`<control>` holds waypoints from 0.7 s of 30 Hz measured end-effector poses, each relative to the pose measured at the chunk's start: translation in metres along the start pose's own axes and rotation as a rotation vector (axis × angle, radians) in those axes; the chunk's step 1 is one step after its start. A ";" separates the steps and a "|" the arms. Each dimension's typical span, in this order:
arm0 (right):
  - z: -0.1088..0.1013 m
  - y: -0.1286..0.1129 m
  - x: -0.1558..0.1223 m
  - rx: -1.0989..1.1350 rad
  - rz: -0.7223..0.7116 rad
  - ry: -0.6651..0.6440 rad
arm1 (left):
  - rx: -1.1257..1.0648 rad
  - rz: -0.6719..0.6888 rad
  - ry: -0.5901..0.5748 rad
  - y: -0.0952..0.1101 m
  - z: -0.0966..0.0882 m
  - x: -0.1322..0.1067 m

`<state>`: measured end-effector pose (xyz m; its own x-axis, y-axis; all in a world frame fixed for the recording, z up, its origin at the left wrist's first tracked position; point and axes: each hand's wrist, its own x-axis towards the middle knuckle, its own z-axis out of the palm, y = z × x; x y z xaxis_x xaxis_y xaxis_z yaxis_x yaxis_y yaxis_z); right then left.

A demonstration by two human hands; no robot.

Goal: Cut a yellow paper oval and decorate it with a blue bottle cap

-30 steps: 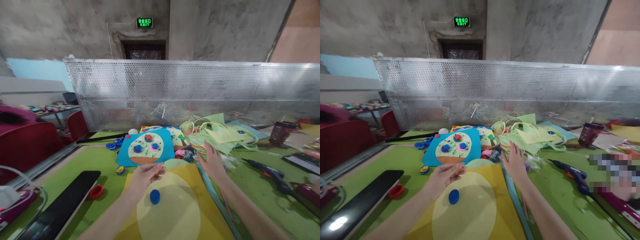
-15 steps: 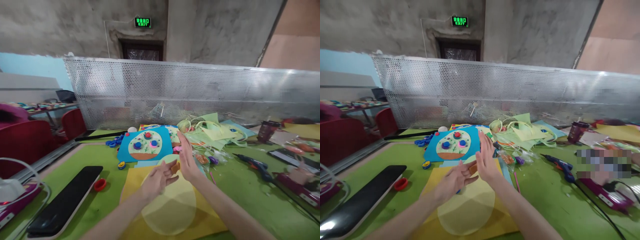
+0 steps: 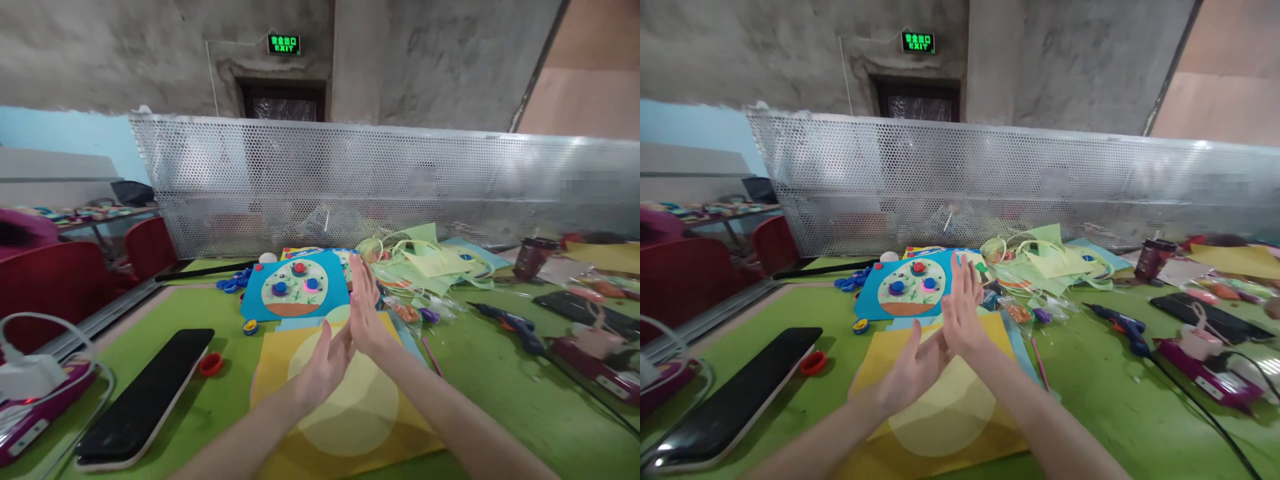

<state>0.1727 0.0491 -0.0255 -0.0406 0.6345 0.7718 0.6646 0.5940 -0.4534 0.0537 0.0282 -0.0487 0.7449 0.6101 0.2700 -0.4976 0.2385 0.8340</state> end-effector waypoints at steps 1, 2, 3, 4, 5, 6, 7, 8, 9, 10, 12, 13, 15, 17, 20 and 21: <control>-0.001 0.006 0.001 -0.007 0.021 0.012 | -0.013 -0.003 -0.001 0.003 0.001 0.000; -0.002 0.012 0.001 -0.014 0.037 0.017 | -0.027 -0.002 0.002 0.006 0.001 -0.001; -0.002 0.017 0.000 -0.018 0.048 0.013 | -0.042 0.008 0.009 0.009 0.002 -0.001; -0.002 0.019 -0.004 -0.017 0.053 -0.002 | -0.054 0.026 0.018 0.012 0.003 -0.002; -0.002 0.019 -0.009 -0.011 0.050 -0.025 | -0.064 0.048 0.030 0.014 0.004 -0.002; 0.000 0.016 -0.014 0.002 0.041 -0.052 | -0.071 0.067 0.039 0.016 0.005 -0.002; 0.002 0.011 -0.019 0.021 0.028 -0.077 | -0.074 0.080 0.045 0.017 0.006 -0.003; 0.004 0.004 -0.023 0.044 0.012 -0.093 | -0.076 0.087 0.048 0.017 0.007 -0.003; 0.005 -0.002 -0.025 0.071 0.001 -0.089 | -0.075 0.090 0.049 0.017 0.008 -0.003; 0.007 -0.008 -0.025 0.100 0.001 -0.063 | -0.073 0.092 0.048 0.015 0.008 -0.004; 0.007 -0.012 -0.020 0.163 0.035 0.047 | -0.058 0.098 0.041 0.010 0.009 -0.005; 0.007 -0.010 -0.016 0.198 0.064 0.116 | -0.044 0.099 0.033 0.006 0.010 -0.005; 0.004 0.002 -0.007 0.281 0.141 0.247 | 0.001 0.099 0.007 0.000 0.010 -0.007; 0.002 0.019 -0.002 0.380 0.243 0.338 | 0.069 0.114 -0.026 -0.004 0.010 -0.009; 0.004 0.037 -0.005 0.545 0.436 0.355 | 0.210 0.158 -0.082 -0.006 0.010 -0.013; 0.006 0.038 -0.008 0.598 0.490 0.327 | 0.269 0.170 -0.095 -0.005 0.009 -0.014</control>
<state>0.1937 0.0694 -0.0512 0.4288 0.7687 0.4745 0.0391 0.5090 -0.8599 0.0495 0.0114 -0.0522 0.7059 0.5477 0.4492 -0.4926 -0.0761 0.8669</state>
